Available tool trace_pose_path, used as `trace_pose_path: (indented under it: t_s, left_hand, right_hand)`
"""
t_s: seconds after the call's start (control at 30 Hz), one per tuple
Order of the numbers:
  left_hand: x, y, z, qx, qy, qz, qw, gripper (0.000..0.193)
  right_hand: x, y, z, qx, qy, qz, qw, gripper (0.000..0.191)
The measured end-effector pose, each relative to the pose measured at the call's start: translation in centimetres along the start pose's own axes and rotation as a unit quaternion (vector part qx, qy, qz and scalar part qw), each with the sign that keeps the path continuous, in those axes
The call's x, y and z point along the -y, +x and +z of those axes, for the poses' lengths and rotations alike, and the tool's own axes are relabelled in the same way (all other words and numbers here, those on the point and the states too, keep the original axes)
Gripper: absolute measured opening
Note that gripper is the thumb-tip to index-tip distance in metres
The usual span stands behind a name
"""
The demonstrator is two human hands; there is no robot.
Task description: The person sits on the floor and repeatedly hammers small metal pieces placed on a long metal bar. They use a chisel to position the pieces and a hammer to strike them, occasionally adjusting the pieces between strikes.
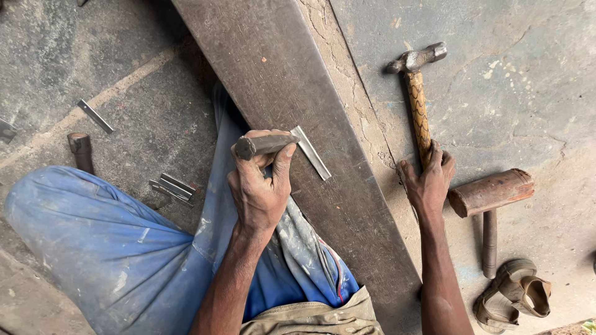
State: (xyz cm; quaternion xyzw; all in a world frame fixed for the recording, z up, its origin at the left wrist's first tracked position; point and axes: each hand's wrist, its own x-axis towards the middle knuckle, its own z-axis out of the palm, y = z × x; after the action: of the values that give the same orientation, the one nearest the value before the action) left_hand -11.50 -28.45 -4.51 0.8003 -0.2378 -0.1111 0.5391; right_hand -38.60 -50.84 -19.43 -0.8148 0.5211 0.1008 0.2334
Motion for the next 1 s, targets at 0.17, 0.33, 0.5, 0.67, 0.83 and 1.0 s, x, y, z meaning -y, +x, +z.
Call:
trace_pose_path:
  t_s: [0.17, 0.33, 0.5, 0.67, 0.83, 1.0]
  left_hand:
    - [-0.3, -0.2, 0.1, -0.004, 0.001, -0.008, 1.0, 0.031]
    - [-0.4, -0.3, 0.1, -0.008, 0.0, -0.023, 1.0, 0.029]
    - [-0.3, -0.2, 0.2, -0.017, 0.003, -0.023, 1.0, 0.031]
    - [-0.4, -0.1, 0.4, -0.017, 0.01, -0.029, 0.999, 0.032]
    - [-0.4, -0.2, 0.3, -0.018, 0.028, 0.013, 0.999, 0.033]
    - [-0.5, -0.3, 0.1, 0.002, 0.101, 0.066, 0.993, 0.033]
  right_hand:
    - [0.8, -0.2, -0.5, 0.006, 0.004, 0.01, 1.0, 0.085]
    - [1.1, -0.2, -0.7, 0.0, 0.012, 0.009, 1.0, 0.084]
    - [1.2, -0.2, -0.8, -0.001, 0.009, 0.004, 1.0, 0.084]
    - [0.8, -0.2, -0.5, 0.0, 0.014, 0.011, 1.0, 0.082]
    - [-0.6, 0.1, 0.5, -0.017, 0.002, -0.007, 1.0, 0.081]
    - [-2.4, 0.7, 1.4, -0.022, -0.007, 0.036, 0.999, 0.07]
